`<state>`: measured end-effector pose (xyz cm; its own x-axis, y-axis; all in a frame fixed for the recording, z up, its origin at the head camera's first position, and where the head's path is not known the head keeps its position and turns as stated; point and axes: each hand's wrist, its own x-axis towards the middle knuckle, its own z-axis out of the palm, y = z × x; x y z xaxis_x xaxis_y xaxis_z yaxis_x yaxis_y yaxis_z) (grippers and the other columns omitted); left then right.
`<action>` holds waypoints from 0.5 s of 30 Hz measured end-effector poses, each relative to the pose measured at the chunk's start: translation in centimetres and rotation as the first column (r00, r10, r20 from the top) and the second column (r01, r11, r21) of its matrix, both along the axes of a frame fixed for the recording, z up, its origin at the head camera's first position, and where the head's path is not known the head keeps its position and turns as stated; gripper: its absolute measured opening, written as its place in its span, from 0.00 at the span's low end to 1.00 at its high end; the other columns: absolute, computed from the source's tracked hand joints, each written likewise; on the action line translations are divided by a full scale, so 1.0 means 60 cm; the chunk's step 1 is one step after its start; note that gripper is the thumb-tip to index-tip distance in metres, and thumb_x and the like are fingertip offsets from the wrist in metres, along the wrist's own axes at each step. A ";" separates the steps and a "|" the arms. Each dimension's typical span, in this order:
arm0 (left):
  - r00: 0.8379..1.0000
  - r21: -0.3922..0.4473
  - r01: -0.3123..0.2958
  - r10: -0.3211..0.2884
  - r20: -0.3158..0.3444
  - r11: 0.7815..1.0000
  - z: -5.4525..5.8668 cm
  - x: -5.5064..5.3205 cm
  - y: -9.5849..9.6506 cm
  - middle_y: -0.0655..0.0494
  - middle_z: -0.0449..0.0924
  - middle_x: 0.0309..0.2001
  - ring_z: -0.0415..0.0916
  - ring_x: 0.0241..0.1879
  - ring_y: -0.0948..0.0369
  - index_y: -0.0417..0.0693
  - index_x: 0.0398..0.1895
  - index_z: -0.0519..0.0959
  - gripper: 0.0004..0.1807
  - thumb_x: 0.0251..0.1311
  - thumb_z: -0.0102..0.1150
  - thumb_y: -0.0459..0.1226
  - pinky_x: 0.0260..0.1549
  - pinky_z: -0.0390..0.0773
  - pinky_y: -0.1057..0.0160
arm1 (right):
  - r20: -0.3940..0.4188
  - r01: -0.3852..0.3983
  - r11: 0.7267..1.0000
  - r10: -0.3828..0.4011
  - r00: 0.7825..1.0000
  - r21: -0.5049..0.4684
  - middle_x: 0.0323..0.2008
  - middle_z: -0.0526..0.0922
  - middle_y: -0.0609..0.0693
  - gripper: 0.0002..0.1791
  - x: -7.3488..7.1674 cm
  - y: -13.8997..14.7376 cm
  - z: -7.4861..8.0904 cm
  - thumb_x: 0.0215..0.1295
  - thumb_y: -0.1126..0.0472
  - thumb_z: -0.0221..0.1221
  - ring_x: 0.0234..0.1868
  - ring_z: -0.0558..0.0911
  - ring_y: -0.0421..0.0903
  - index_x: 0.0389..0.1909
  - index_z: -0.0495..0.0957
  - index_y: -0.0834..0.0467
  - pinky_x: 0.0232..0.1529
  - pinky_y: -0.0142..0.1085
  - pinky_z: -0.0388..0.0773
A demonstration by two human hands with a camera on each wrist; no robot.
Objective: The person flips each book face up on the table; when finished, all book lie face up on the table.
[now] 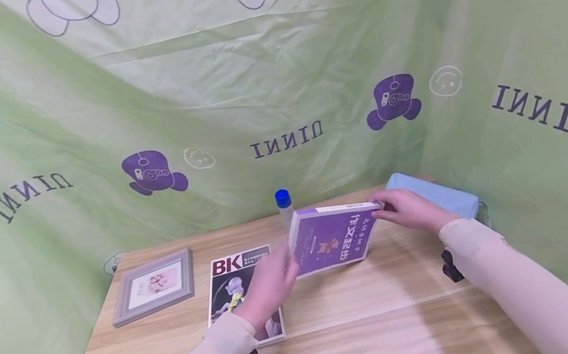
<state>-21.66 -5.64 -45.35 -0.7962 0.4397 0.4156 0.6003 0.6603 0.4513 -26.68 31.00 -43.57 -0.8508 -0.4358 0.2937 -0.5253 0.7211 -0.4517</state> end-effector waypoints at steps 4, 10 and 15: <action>0.999 0.034 -0.012 0.010 0.039 0.999 0.000 0.000 0.003 0.49 0.89 0.42 0.84 0.35 0.59 0.43 0.59 0.78 0.16 0.71 0.54 0.34 0.33 0.86 0.60 | 0.014 0.006 1.000 -0.006 1.000 0.001 0.36 0.86 0.42 0.11 -0.001 0.002 -0.003 0.70 0.64 0.67 0.36 0.81 0.40 0.51 0.85 0.60 0.42 0.42 0.84; 0.994 0.071 -0.021 0.013 0.109 0.997 0.001 0.000 0.007 0.48 0.89 0.43 0.84 0.35 0.62 0.44 0.60 0.78 0.17 0.72 0.53 0.34 0.33 0.85 0.64 | 0.037 0.016 0.999 -0.015 0.999 -0.033 0.37 0.86 0.44 0.13 0.000 0.005 -0.007 0.70 0.64 0.67 0.37 0.83 0.41 0.52 0.84 0.63 0.42 0.41 0.85; 0.989 0.090 -0.033 0.020 0.145 0.995 -0.001 0.000 0.010 0.48 0.89 0.43 0.84 0.35 0.62 0.44 0.62 0.78 0.18 0.72 0.53 0.35 0.34 0.86 0.64 | 0.055 0.018 0.995 -0.013 0.998 -0.100 0.38 0.86 0.47 0.14 0.001 0.005 -0.014 0.69 0.67 0.67 0.37 0.85 0.44 0.53 0.83 0.64 0.42 0.39 0.86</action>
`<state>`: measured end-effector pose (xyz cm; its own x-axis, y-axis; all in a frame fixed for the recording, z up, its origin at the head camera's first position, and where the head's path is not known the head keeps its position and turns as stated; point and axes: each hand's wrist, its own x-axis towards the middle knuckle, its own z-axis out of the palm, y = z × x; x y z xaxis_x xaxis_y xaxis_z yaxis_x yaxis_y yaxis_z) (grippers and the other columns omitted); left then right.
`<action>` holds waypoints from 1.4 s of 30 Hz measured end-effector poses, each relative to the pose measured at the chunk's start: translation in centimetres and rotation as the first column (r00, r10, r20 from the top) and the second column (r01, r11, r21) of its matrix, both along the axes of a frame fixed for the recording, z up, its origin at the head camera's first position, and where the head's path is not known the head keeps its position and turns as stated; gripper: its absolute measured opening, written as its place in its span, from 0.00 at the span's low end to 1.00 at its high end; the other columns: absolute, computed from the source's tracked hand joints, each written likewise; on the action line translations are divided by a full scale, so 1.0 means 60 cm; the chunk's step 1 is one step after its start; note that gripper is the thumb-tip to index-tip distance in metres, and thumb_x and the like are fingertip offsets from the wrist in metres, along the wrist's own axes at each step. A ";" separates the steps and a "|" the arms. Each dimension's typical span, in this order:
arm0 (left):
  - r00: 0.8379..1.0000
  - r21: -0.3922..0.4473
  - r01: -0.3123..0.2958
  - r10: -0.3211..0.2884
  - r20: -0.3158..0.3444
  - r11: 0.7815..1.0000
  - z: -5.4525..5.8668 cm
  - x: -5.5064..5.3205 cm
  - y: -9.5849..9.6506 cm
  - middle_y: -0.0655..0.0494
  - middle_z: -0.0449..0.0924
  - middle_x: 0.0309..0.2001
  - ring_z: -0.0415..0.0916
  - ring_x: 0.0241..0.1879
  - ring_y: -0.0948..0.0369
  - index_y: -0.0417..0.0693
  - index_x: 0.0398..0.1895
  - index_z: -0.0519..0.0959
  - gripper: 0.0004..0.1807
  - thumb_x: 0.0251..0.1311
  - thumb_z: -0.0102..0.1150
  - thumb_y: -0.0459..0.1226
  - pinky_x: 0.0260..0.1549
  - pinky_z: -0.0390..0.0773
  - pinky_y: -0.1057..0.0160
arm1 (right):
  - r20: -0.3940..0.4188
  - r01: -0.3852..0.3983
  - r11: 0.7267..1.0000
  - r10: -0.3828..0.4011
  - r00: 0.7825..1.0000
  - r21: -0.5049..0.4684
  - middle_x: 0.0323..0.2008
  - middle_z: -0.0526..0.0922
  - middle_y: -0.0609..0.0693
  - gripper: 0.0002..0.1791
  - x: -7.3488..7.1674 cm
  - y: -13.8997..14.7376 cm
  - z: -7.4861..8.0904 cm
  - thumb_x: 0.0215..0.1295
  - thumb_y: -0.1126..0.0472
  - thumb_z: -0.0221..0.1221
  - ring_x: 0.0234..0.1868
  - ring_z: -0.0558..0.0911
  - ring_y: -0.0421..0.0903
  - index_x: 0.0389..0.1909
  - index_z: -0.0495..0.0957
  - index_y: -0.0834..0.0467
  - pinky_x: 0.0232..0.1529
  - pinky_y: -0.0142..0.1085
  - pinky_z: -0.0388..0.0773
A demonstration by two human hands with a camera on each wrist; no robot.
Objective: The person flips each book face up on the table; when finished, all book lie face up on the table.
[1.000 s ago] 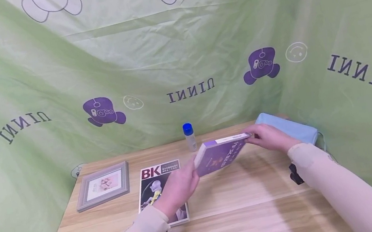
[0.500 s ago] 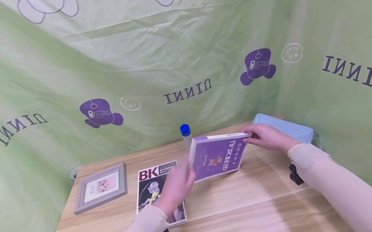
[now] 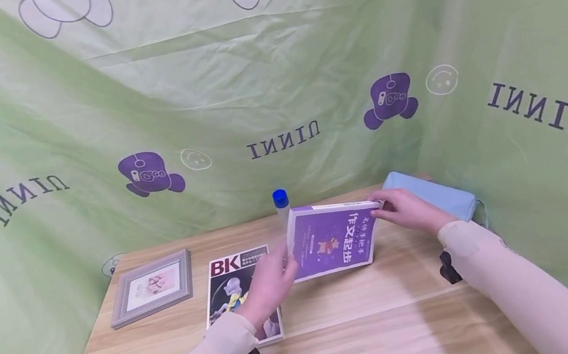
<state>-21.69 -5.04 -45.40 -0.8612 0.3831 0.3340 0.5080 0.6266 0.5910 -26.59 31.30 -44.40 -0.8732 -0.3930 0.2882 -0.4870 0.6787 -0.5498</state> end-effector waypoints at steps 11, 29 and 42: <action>0.999 0.061 0.001 -0.004 0.043 0.998 -0.010 0.000 -0.002 0.47 0.87 0.48 0.84 0.39 0.62 0.43 0.70 0.72 0.23 0.74 0.52 0.34 0.37 0.85 0.67 | 0.083 0.038 0.996 -0.032 0.996 -0.075 0.37 0.85 0.49 0.15 -0.001 -0.003 -0.007 0.71 0.65 0.66 0.35 0.84 0.47 0.55 0.82 0.63 0.38 0.35 0.84; 0.997 0.124 0.023 -0.032 0.077 0.992 -0.014 0.006 -0.002 0.42 0.78 0.65 0.85 0.46 0.58 0.47 0.85 0.49 0.39 0.76 0.53 0.32 0.44 0.85 0.67 | 0.164 0.068 0.986 -0.042 0.986 -0.155 0.46 0.85 0.58 0.22 0.009 -0.003 -0.008 0.72 0.63 0.66 0.43 0.87 0.54 0.63 0.78 0.66 0.43 0.34 0.86; 0.996 0.116 0.009 -0.019 0.090 0.993 -0.016 -0.005 -0.002 0.46 0.79 0.65 0.81 0.37 0.63 0.67 0.86 0.46 0.43 0.77 0.54 0.33 0.41 0.85 0.64 | 0.139 0.089 0.981 -0.066 0.988 -0.171 0.51 0.83 0.61 0.21 0.007 -0.006 -0.006 0.72 0.64 0.66 0.44 0.86 0.53 0.62 0.75 0.63 0.44 0.34 0.85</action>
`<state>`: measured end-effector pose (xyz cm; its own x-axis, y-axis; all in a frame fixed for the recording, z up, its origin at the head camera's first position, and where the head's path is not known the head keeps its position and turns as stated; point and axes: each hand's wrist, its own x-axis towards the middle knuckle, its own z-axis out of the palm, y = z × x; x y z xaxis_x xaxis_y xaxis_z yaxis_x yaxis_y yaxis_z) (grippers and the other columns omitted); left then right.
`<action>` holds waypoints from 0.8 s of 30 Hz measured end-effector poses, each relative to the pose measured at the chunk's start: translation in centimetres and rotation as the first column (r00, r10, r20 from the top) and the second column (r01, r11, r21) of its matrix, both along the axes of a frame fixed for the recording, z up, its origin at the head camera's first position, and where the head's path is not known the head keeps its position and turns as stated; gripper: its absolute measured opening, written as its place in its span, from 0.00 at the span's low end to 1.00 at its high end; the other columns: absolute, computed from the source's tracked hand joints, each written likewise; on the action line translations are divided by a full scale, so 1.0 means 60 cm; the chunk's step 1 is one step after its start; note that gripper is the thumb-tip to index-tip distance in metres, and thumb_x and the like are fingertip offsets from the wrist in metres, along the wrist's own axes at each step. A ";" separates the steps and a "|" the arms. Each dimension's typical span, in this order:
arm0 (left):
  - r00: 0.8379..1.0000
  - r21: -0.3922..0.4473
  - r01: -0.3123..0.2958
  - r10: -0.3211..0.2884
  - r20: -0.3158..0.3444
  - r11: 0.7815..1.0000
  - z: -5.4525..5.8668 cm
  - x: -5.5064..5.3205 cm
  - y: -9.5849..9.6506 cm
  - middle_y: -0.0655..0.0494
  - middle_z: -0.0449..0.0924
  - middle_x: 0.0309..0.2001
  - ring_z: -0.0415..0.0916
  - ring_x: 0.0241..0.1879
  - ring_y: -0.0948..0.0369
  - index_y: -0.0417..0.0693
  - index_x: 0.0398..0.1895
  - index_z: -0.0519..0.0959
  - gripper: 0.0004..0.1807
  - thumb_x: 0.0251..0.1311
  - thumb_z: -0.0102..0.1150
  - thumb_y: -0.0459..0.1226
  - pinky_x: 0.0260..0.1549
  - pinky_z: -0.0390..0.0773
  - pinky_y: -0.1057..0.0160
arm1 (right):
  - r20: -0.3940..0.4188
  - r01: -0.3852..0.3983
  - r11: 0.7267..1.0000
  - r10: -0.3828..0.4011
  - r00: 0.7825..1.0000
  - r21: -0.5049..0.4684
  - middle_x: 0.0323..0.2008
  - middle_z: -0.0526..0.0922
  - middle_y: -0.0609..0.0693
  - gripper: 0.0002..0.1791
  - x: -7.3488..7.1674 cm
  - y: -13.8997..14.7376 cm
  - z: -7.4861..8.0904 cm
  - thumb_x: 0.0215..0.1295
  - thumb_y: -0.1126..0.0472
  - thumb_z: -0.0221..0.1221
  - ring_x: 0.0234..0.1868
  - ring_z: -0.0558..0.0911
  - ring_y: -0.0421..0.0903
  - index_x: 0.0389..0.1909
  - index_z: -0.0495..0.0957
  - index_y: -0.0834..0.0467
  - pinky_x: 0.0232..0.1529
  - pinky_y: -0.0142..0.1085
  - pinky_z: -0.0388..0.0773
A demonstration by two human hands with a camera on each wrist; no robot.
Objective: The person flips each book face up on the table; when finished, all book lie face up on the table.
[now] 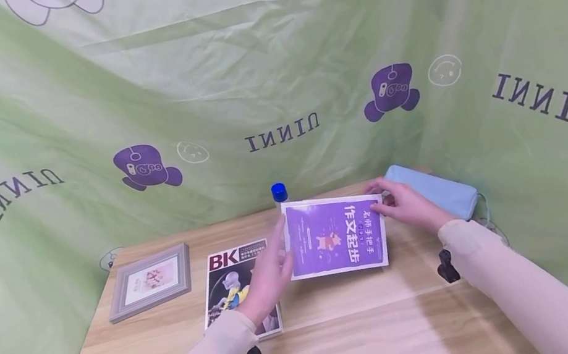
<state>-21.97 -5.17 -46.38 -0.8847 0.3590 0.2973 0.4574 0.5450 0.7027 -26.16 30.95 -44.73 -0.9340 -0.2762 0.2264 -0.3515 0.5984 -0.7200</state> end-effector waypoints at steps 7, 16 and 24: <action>0.999 -0.044 0.004 -0.003 0.034 0.999 -0.003 -0.002 0.001 0.54 0.67 0.76 0.73 0.67 0.57 0.63 0.83 0.59 0.35 0.77 0.52 0.33 0.64 0.76 0.59 | 0.016 -0.003 1.000 0.003 1.000 -0.001 0.39 0.81 0.57 0.10 0.000 -0.001 -0.005 0.71 0.65 0.66 0.35 0.83 0.52 0.47 0.77 0.60 0.36 0.34 0.83; 1.000 -0.103 -0.001 0.001 0.002 0.995 -0.012 -0.009 0.004 0.47 0.74 0.70 0.76 0.64 0.54 0.56 0.82 0.62 0.33 0.77 0.53 0.32 0.63 0.77 0.56 | 0.017 0.009 1.000 -0.010 1.000 0.021 0.33 0.80 0.54 0.06 -0.003 -0.002 -0.012 0.71 0.65 0.66 0.32 0.80 0.49 0.44 0.79 0.59 0.34 0.34 0.81; 1.000 -0.150 -0.014 0.017 0.019 0.989 -0.018 -0.010 0.007 0.43 0.77 0.68 0.77 0.63 0.50 0.53 0.81 0.63 0.32 0.75 0.54 0.33 0.62 0.78 0.50 | 0.032 0.017 0.997 -0.020 0.999 0.077 0.30 0.78 0.53 0.06 -0.011 0.000 -0.023 0.70 0.64 0.67 0.31 0.76 0.49 0.43 0.80 0.55 0.30 0.34 0.77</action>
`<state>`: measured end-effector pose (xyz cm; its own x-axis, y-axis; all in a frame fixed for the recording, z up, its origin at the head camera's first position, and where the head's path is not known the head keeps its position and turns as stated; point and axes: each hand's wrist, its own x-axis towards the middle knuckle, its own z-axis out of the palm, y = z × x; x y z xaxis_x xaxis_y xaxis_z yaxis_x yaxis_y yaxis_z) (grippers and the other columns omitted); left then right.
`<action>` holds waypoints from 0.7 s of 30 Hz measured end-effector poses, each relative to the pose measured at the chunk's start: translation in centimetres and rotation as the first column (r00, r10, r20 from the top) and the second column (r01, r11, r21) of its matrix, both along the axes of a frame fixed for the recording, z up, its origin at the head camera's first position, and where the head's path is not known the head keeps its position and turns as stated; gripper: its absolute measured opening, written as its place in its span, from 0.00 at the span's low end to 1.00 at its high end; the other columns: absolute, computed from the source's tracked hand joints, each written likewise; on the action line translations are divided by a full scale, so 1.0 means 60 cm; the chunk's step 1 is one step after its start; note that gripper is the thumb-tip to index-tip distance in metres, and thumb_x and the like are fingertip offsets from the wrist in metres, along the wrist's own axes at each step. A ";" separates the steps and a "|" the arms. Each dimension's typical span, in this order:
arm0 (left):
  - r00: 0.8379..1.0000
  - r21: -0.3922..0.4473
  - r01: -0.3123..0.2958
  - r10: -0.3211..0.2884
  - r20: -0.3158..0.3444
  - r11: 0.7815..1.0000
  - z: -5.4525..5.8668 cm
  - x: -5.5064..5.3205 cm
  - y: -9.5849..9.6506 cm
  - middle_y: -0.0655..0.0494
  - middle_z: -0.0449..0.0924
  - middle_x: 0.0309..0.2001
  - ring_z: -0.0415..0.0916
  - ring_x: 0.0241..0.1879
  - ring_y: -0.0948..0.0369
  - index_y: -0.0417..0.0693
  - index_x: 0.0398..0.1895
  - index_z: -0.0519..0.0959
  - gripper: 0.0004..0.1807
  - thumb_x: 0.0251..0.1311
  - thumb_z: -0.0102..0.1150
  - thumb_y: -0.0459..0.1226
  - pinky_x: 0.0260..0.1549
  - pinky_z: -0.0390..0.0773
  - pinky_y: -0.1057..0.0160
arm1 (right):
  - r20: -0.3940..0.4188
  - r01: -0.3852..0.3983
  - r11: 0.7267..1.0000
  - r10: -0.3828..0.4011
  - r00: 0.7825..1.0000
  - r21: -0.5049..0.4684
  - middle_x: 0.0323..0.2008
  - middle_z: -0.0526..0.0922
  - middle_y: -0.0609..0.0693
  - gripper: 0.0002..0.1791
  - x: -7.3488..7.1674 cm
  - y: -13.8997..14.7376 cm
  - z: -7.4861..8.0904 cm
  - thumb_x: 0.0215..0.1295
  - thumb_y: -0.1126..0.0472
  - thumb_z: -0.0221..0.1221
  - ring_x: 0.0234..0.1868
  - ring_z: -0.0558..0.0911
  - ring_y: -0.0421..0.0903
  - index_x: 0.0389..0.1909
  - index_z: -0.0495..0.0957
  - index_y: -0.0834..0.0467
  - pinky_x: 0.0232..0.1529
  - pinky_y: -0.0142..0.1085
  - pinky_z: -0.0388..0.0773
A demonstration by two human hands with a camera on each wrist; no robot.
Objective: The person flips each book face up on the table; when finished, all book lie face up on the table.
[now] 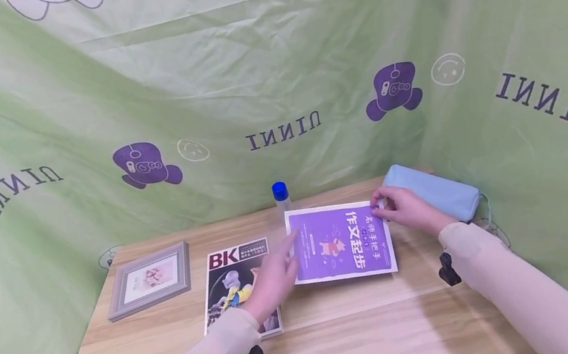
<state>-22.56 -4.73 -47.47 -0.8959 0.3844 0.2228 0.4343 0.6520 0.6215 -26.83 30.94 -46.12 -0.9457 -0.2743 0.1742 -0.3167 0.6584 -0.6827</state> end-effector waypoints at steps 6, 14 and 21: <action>1.000 -0.009 0.000 0.000 -0.001 1.000 -0.010 -0.001 0.004 0.42 0.77 0.67 0.80 0.60 0.51 0.48 0.79 0.66 0.31 0.74 0.55 0.31 0.61 0.79 0.50 | 0.012 -0.007 1.000 0.007 1.000 0.029 0.32 0.80 0.50 0.06 -0.003 0.000 -0.007 0.70 0.65 0.67 0.31 0.78 0.46 0.44 0.81 0.59 0.32 0.34 0.79; 0.997 -0.040 0.005 -0.002 0.074 0.999 -0.021 -0.004 0.005 0.42 0.76 0.68 0.81 0.54 0.53 0.44 0.78 0.68 0.30 0.72 0.54 0.30 0.57 0.81 0.53 | 0.063 -0.032 0.999 0.032 0.998 -0.001 0.38 0.82 0.53 0.07 0.005 -0.006 -0.032 0.69 0.66 0.68 0.33 0.82 0.47 0.44 0.81 0.62 0.32 0.35 0.82; 0.992 -0.062 -0.001 0.009 0.123 0.998 -0.030 -0.004 0.010 0.40 0.76 0.67 0.82 0.54 0.50 0.42 0.78 0.67 0.31 0.71 0.54 0.30 0.54 0.82 0.51 | 0.130 -0.018 0.999 0.012 0.991 0.047 0.32 0.79 0.50 0.14 0.011 -0.006 -0.039 0.64 0.65 0.71 0.30 0.78 0.46 0.47 0.79 0.61 0.28 0.35 0.78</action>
